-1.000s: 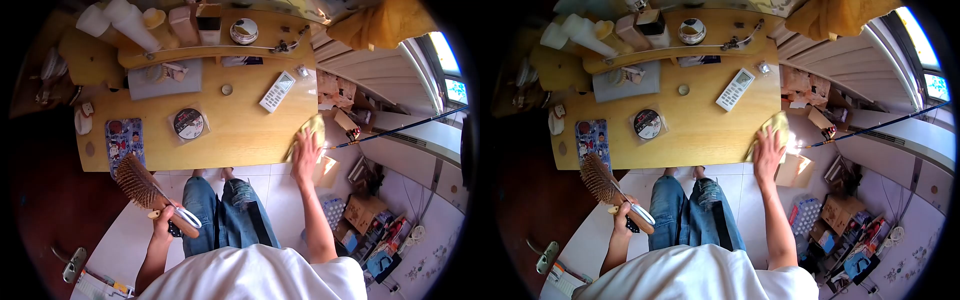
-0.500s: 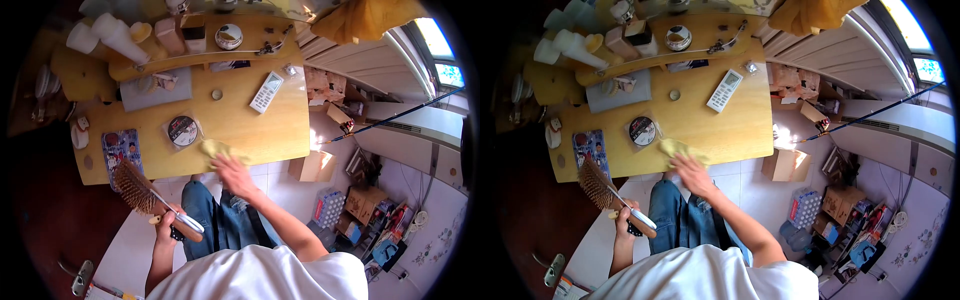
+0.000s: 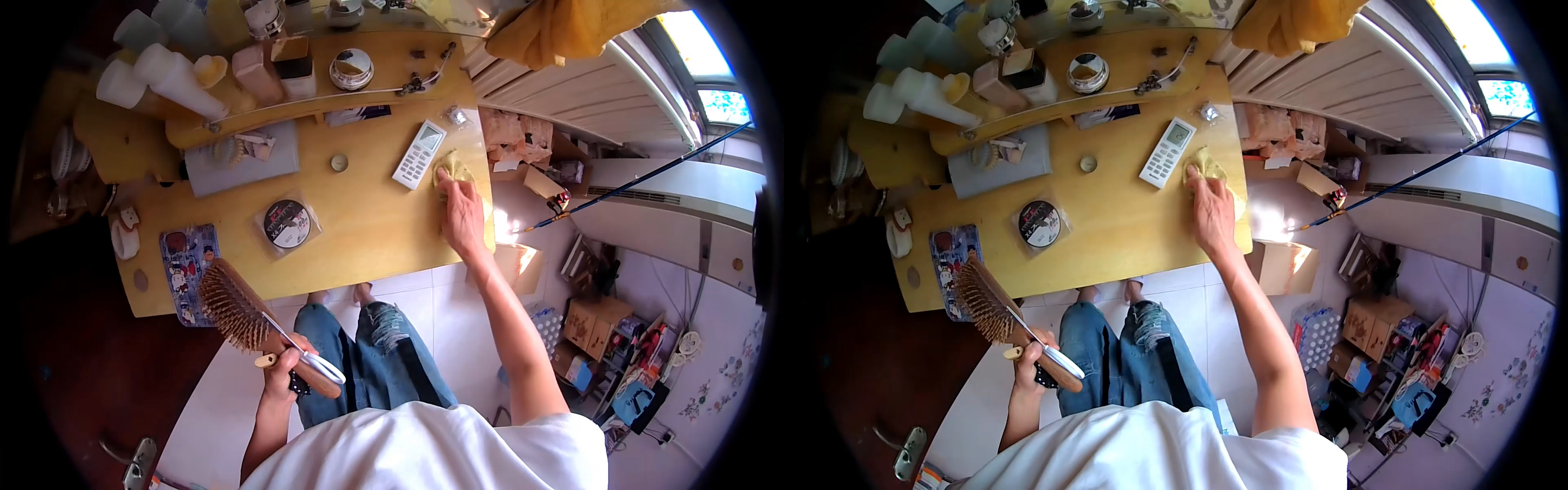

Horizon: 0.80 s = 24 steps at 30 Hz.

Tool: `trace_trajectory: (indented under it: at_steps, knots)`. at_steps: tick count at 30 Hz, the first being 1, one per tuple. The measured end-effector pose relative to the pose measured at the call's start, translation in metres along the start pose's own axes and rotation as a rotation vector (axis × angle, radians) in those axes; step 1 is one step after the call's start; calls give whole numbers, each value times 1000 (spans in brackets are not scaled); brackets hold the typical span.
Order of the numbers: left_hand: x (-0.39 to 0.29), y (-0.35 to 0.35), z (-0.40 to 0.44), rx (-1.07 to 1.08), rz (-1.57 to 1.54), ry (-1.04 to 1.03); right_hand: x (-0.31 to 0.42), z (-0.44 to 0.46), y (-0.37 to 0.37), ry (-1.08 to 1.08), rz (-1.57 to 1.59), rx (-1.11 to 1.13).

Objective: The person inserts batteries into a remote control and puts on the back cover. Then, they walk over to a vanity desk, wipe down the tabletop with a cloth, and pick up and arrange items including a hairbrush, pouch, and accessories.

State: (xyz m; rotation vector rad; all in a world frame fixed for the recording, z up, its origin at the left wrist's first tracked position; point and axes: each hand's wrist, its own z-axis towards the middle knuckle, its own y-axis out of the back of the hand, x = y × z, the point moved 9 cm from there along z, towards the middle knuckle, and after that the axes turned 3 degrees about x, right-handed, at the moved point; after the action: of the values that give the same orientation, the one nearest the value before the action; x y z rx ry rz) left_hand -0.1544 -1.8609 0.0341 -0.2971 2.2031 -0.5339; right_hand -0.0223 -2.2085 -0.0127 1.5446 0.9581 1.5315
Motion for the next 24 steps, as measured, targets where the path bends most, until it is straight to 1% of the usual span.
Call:
trace_trajectory:
  at_steps: [3, 4, 6, 7, 8, 11, 12, 13, 14, 15, 16, 17, 18, 19, 21, 24]
  knots:
    - [-1, -2, -3, -33, 9, 12, -9, 17, 6, -49, -31, -1]
    - [-3, -4, -3, -28, 4, 14, -4, 26, 14, 10, -82, -68]
    - [-3, -4, 0, 11, 1, 11, -4, 28, 14, -5, -55, -79]
    - [-2, -1, -3, -13, -9, 16, -4, 27, 15, -15, -41, -82]
    - [-1, 3, -5, -35, -18, 19, -12, 21, 9, -37, 64, -42]
    - [0, 15, -11, -78, -45, 11, -14, -17, 11, -27, 112, -87]
    - [1, 23, -14, -88, -37, -4, -14, -33, 3, -29, 89, -59]
    - [3, 28, -14, -96, -33, -21, -12, -50, -11, -87, 83, -80]
    - [5, 32, -14, -113, -19, -9, 4, -59, -20, -177, 207, -12]
    - [7, 33, -14, -125, -48, 10, 26, -66, -32, -155, 240, 5]
    - [9, 32, -12, -138, -79, 21, 53, -71, -45, -93, 165, 18]
    - [10, 31, -10, -154, -109, 31, 82, -70, -54, -83, 211, 97]
    - [10, 27, -8, -105, -138, 50, 111, -71, -65, 97, 169, 108]
    - [5, 23, -6, -74, -115, 25, 133, -71, -70, 145, 154, 95]
    - [-4, 13, -4, -14, -65, -18, 152, -66, -65, 180, 167, 76]
    - [-6, 10, -7, -19, -31, 14, 136, -88, -68, 360, 264, 177]
